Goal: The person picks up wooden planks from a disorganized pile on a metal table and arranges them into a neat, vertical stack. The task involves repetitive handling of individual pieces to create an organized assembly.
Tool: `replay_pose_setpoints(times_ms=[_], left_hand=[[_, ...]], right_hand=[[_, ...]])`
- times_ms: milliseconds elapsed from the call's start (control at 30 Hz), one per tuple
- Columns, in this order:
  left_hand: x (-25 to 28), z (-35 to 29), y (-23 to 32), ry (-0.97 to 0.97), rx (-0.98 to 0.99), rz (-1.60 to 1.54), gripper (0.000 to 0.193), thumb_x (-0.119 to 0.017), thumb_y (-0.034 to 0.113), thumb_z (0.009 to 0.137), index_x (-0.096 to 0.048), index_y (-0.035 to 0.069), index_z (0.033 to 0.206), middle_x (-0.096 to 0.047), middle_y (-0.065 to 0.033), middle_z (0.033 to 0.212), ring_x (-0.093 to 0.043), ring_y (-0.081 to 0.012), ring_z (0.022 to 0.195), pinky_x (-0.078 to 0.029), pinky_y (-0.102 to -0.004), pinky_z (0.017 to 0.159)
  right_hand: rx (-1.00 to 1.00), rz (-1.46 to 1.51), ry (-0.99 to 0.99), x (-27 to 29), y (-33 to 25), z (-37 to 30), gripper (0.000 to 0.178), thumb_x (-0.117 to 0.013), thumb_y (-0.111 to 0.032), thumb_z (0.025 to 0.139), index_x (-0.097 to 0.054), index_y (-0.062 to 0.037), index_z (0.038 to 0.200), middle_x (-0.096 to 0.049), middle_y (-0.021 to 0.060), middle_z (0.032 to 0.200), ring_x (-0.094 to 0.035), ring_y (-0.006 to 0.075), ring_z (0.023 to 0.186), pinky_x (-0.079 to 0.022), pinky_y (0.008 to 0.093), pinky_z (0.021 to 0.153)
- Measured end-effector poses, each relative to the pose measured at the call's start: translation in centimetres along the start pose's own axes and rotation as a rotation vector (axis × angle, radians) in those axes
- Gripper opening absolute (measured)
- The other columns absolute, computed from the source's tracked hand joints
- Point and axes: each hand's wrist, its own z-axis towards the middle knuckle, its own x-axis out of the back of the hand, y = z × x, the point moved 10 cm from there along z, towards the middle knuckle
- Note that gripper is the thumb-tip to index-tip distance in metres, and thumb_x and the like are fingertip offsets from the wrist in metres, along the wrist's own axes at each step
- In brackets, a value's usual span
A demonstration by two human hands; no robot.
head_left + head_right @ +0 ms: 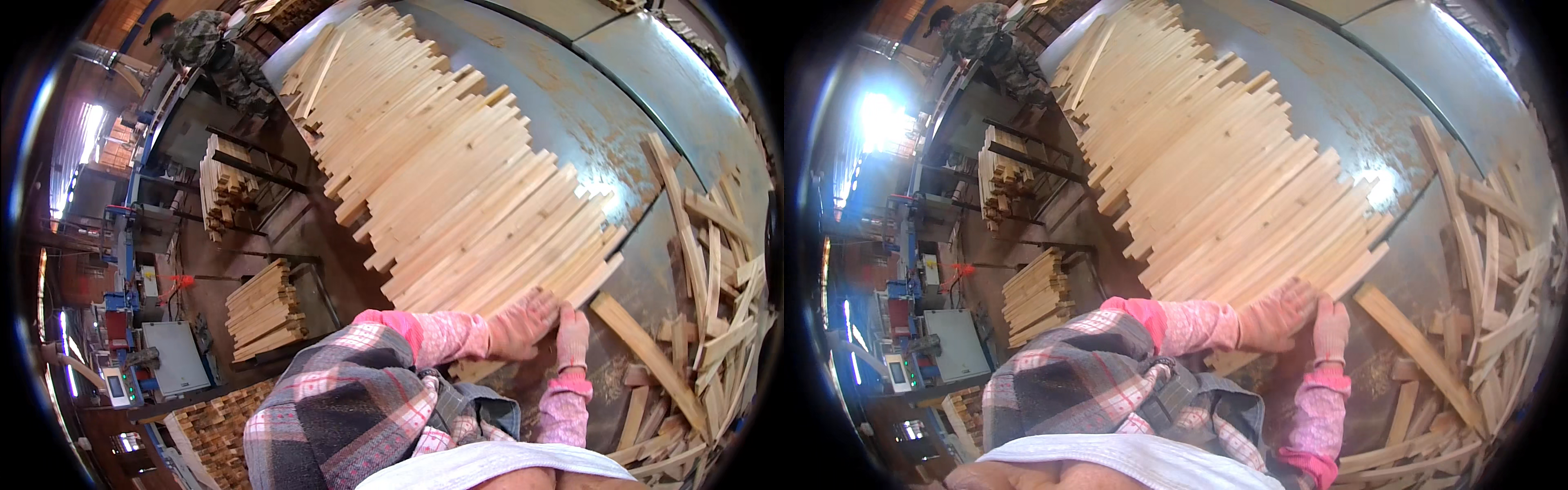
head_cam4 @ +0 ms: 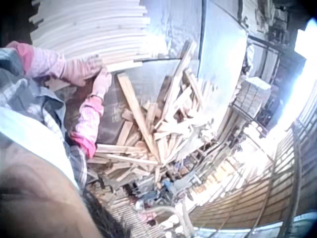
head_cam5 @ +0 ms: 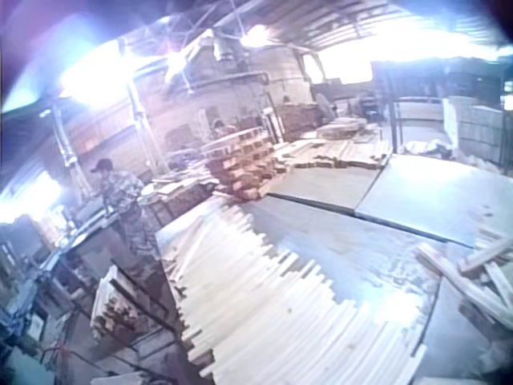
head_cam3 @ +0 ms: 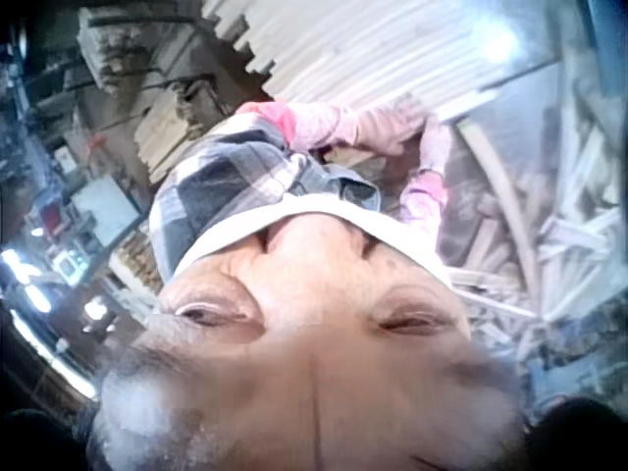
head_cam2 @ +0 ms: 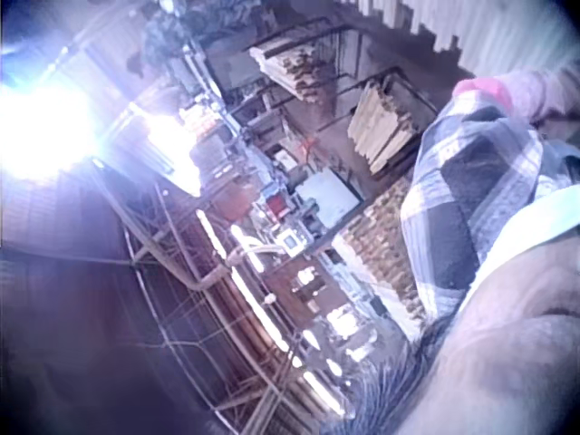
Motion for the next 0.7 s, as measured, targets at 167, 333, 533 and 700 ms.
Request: replay_pose_setpoints(times_ms=[167, 333, 533, 700], left_hand=[[-0.2, 1.1, -1.1, 0.056, 0.068, -0.069, 0.081, -0.064, 0.026, 0.074, -0.046, -0.011, 0.143, -0.044, -0.0298, 0.15, -0.037, -0.0436, 0.146, -0.021, -0.0528, 0.126], [0.3, 1.1, -2.2, 0.014, 0.113, -0.092, 0.082, -0.063, 0.028, 0.077, -0.042, -0.013, 0.145, -0.043, -0.0304, 0.151, -0.035, -0.0439, 0.146, -0.022, -0.0516, 0.125], [2.5, 0.7, -8.5, 0.095, 0.159, 0.001, 0.068, -0.055, 0.025, 0.088, -0.042, -0.011, 0.144, -0.044, -0.0357, 0.147, -0.04, -0.0481, 0.141, -0.025, -0.0534, 0.123], [7.9, 2.2, -9.6, 0.139, 0.166, 0.218, 0.068, -0.066, 0.021, 0.082, -0.049, 0.0, 0.143, -0.049, -0.0249, 0.146, -0.041, -0.0441, 0.141, -0.028, -0.0538, 0.121]], right_hand=[[0.024, -0.203, 0.125, 1.2, -2.0, 0.4, 0.052, -0.054, -0.047, 0.098, -0.07, 0.0025, 0.099, -0.067, 0.0306, 0.097, -0.064, 0.0485, 0.097, -0.05, 0.0512, 0.083], [0.003, -0.233, 0.093, -0.2, -1.3, 2.4, 0.049, -0.05, -0.044, 0.099, -0.073, -0.0001, 0.1, -0.067, 0.0315, 0.101, -0.063, 0.0496, 0.1, -0.05, 0.053, 0.086], [0.364, -0.473, -0.088, -5.0, -13.7, 3.4, 0.024, -0.054, -0.021, 0.094, -0.074, -0.008, 0.097, -0.072, 0.0215, 0.092, -0.071, 0.0399, 0.091, -0.056, 0.0509, 0.081], [0.148, 0.019, -0.168, -5.4, -14.5, 5.1, 0.049, -0.053, -0.043, 0.098, -0.071, 0.0021, 0.104, -0.07, 0.029, 0.109, -0.067, 0.0463, 0.106, -0.054, 0.0524, 0.094]])
